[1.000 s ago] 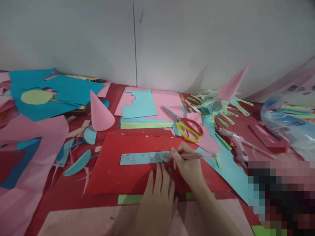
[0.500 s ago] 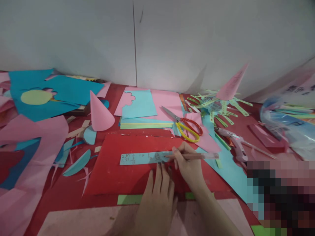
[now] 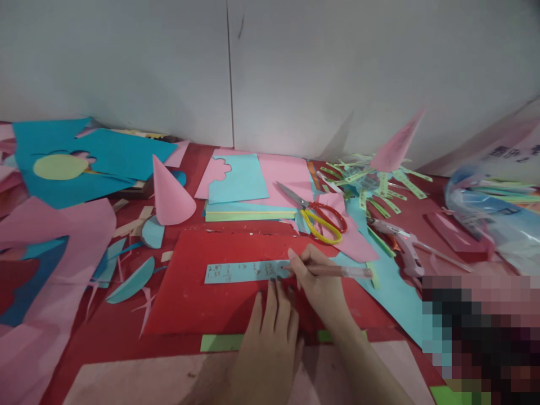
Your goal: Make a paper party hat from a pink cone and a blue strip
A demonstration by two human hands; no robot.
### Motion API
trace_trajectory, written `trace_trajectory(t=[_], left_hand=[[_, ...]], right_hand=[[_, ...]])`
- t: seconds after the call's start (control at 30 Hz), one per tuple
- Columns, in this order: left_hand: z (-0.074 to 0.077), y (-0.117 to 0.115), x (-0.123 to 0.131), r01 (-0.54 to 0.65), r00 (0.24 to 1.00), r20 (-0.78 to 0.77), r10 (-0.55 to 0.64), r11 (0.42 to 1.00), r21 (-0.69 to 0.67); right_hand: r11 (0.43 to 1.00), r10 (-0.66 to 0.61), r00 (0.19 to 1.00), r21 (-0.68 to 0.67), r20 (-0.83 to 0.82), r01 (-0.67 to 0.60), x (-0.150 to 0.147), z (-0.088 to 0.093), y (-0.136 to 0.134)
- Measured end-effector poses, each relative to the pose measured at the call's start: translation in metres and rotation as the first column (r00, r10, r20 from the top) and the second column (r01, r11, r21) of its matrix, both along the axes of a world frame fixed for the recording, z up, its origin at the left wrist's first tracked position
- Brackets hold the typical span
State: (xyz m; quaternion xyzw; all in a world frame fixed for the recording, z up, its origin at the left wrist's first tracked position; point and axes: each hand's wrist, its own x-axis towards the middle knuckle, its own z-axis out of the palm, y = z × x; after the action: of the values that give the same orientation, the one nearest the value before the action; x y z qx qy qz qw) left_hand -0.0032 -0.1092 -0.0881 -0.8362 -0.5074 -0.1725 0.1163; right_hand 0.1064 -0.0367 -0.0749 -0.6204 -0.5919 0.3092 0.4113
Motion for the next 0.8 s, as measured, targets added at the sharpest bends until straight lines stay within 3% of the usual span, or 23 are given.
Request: trace_trajectory(t=[0.8], left_hand=[[-0.0005,-0.0011,-0.0006,0.0,1.0,-0.01,0.0,1.0,-0.004]], right_hand=[[1.0,0.002,1.0,-0.032,-0.003,-0.002,-0.0003,-0.0006,-0.0007]])
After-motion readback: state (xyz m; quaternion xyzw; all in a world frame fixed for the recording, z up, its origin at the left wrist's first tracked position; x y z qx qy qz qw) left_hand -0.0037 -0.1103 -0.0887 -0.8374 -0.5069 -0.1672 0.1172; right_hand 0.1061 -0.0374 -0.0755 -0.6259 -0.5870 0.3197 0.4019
